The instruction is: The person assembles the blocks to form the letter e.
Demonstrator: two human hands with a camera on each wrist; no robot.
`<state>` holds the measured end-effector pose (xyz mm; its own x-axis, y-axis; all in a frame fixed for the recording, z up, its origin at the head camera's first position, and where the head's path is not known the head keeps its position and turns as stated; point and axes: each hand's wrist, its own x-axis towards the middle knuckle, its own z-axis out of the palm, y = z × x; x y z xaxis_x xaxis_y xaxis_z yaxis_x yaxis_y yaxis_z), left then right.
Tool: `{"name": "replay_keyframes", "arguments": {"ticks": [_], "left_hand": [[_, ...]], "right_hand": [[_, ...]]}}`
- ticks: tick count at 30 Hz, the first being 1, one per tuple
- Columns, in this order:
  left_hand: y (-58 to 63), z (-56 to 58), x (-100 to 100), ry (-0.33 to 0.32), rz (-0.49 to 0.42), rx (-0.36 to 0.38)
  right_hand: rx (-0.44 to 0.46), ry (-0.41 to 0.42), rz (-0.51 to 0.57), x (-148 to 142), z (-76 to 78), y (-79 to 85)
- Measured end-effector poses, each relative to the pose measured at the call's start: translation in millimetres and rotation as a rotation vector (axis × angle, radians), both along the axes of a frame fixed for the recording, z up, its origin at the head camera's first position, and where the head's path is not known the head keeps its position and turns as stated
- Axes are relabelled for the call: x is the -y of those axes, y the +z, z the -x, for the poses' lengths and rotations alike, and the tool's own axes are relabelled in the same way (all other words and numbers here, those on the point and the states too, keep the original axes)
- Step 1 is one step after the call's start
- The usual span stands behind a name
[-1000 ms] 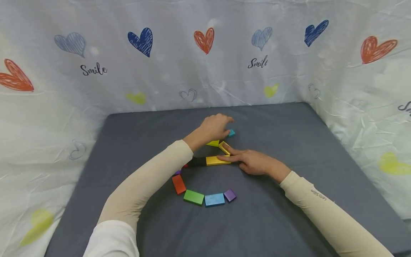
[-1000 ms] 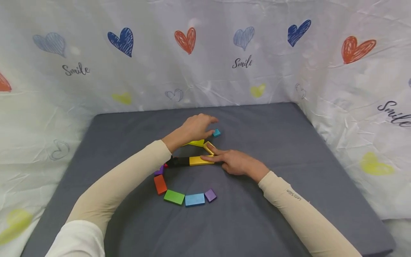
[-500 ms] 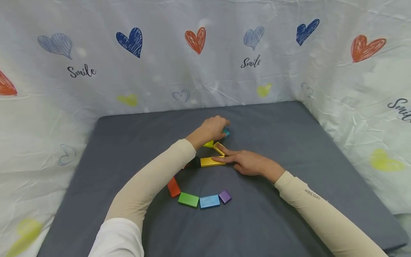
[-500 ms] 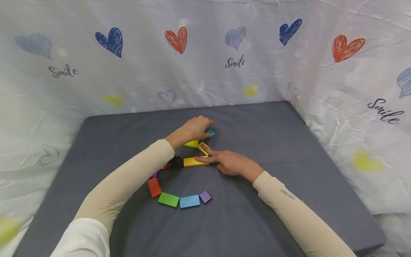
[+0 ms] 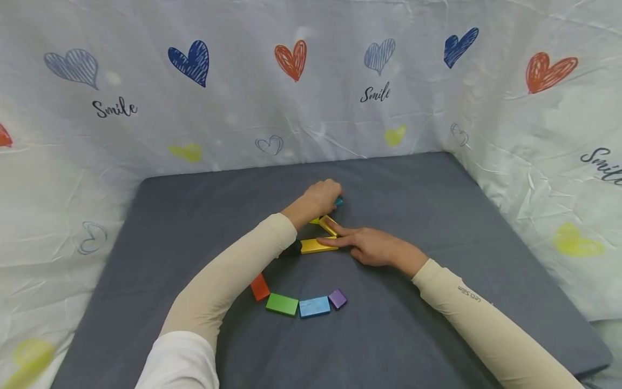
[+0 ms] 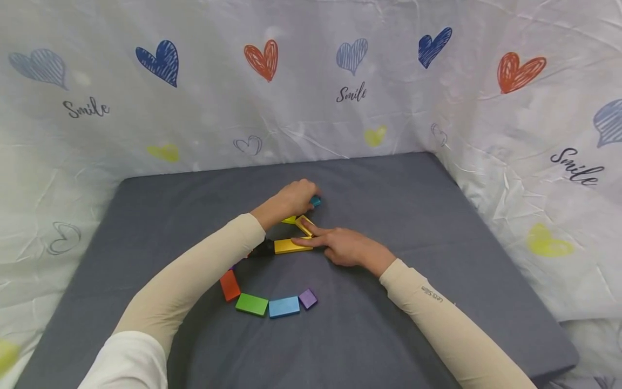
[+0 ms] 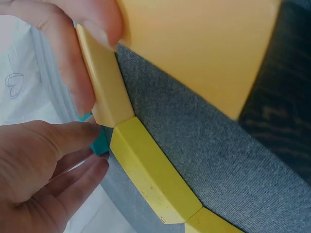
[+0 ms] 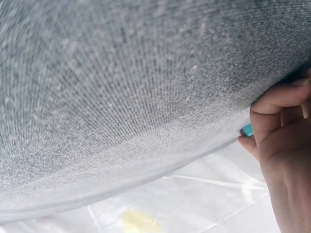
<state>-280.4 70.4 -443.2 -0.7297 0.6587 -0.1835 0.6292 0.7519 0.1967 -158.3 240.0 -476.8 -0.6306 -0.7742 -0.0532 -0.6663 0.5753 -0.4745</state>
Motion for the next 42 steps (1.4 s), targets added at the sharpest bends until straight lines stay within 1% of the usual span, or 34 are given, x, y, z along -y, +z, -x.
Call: {"name": "replay_keyframes", "arguments": {"ticks": [5, 9, 12, 18, 24, 28, 32, 37, 42], "left_hand": [[-1.0, 1.8, 5, 0.020, 0.000, -0.017], [1.3, 2.7, 10, 0.032, -0.002, -0.021], [6.0, 2.8, 15, 0.037, -0.022, -0.026], [17.4, 3.1, 26, 0.032, -0.071, -0.088], [26.0, -2.4, 35, 0.015, -0.088, -0.118], [30.2, -9.5, 43, 0.005, -0.115, -0.138], [33.1, -20.2, 53, -0.018, -0.128, -0.161], [34.9, -37.4, 66, -0.059, -0.111, -0.207], [36.2, -55.7, 78, -0.073, -0.098, -0.245]], "right_hand": [[-0.002, 0.011, 0.001, 4, 0.8, -2.1], [-0.009, 0.017, 0.003, 7, 0.7, -1.2], [-0.017, 0.023, 0.003, 8, 1.1, -0.9], [-0.014, 0.011, -0.014, 9, 0.9, 1.6], [-0.002, -0.008, -0.040, 7, -0.5, 2.2], [-0.003, -0.016, -0.051, 6, -0.8, 1.0], [-0.002, -0.023, -0.055, 6, -0.9, 1.6], [0.012, -0.037, -0.071, 5, -1.1, 3.2], [0.014, -0.049, -0.099, 3, -0.9, 3.1]]}}
